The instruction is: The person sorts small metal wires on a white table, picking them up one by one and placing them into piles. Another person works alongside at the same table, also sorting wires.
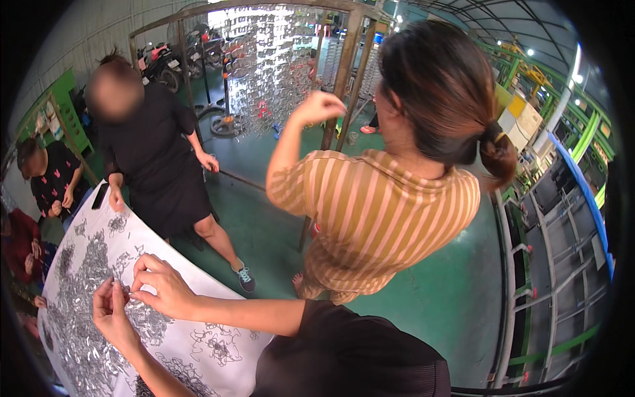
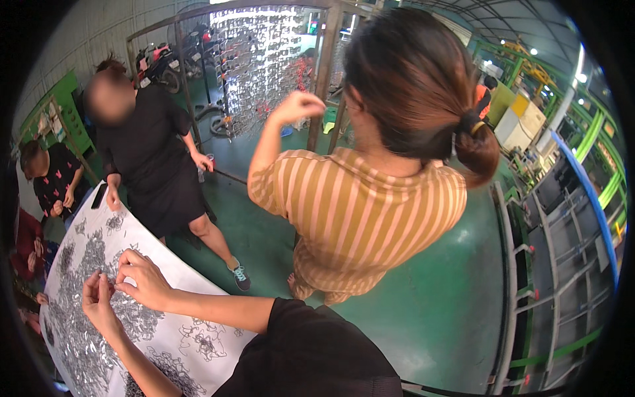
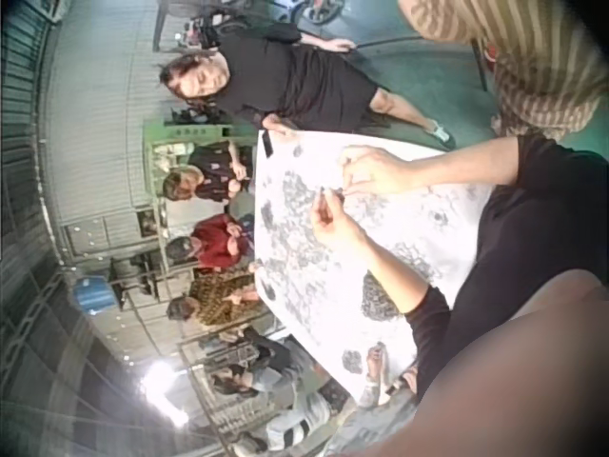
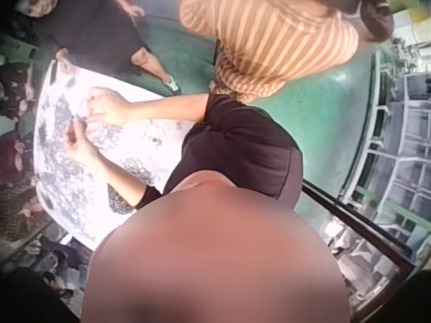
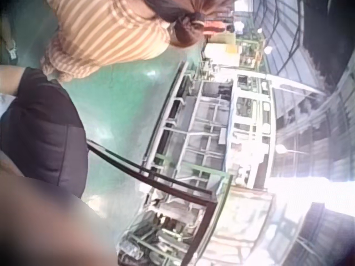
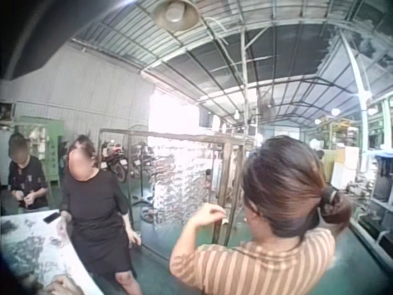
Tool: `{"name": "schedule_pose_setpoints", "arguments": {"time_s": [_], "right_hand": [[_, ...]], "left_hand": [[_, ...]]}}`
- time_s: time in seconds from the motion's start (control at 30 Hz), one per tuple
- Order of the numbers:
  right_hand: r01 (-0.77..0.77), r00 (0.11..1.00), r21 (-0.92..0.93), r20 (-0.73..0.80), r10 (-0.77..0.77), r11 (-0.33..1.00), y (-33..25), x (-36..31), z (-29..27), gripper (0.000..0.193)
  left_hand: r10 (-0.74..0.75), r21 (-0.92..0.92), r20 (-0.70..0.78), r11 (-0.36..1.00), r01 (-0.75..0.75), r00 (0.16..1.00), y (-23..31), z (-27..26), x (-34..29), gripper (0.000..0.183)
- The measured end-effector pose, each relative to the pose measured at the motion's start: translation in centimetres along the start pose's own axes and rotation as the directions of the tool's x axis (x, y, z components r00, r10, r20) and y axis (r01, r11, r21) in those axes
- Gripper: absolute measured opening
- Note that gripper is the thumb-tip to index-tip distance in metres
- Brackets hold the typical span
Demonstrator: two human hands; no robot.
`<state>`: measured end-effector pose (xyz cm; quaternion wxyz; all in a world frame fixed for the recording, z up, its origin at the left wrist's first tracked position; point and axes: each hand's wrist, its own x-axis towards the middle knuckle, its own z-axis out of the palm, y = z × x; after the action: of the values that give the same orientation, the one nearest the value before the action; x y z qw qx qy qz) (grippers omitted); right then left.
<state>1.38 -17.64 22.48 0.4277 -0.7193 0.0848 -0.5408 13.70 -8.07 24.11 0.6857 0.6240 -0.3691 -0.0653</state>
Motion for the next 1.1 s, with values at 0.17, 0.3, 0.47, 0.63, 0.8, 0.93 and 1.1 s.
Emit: {"name": "schedule_pose_setpoints", "arguments": {"time_s": [0.17, 0.3, 0.47, 0.63, 0.8, 0.93, 1.1], "right_hand": [[-0.009, 1.0, -0.074, -0.019, 0.008, 0.997, -1.6, -0.5, -0.3, 0.014], [-0.111, 0.993, -0.048, 0.023, 0.112, 0.993, -2.4, -1.3, 0.0, 0.016], [0.143, 0.988, -0.076, 0.065, -0.139, 0.987, -2.6, -3.3, -1.7, 0.03], [-0.261, 0.915, -0.106, 0.29, 0.281, 0.959, 2.7, -6.9, -4.8, 0.021], [-0.19, 0.64, -0.622, 0.508, 0.577, 0.76, 9.5, -15.8, -4.7, 0.029], [-0.01, 0.486, -0.726, 0.598, 0.638, 0.688, 12.9, -18.8, -3.3, 0.038], [-0.015, 0.529, -0.643, 0.645, 0.552, 0.766, 15.5, -16.6, -2.8, 0.036]], "left_hand": [[-0.028, 0.027, 0.025, 0.999, 0.027, 0.999, 2.1, 0.0, -0.8, 0.02], [0.103, 0.304, -0.025, 0.948, -0.091, 0.994, 4.1, -0.1, -2.6, 0.018], [0.164, 0.238, -0.012, 0.959, -0.156, 0.986, 6.7, -0.6, -6.1, 0.021], [0.084, 0.043, -0.167, 0.996, -0.077, 0.982, 9.4, -2.2, -9.4, 0.016], [0.333, 0.125, -0.129, 0.94, -0.318, 0.934, 11.6, -5.4, -13.2, 0.02], [0.26, 0.258, -0.168, 0.942, -0.212, 0.951, 13.3, -6.8, -18.2, 0.023], [0.224, 0.176, -0.258, 0.967, -0.182, 0.94, 14.5, -6.5, -23.8, 0.021]]}}
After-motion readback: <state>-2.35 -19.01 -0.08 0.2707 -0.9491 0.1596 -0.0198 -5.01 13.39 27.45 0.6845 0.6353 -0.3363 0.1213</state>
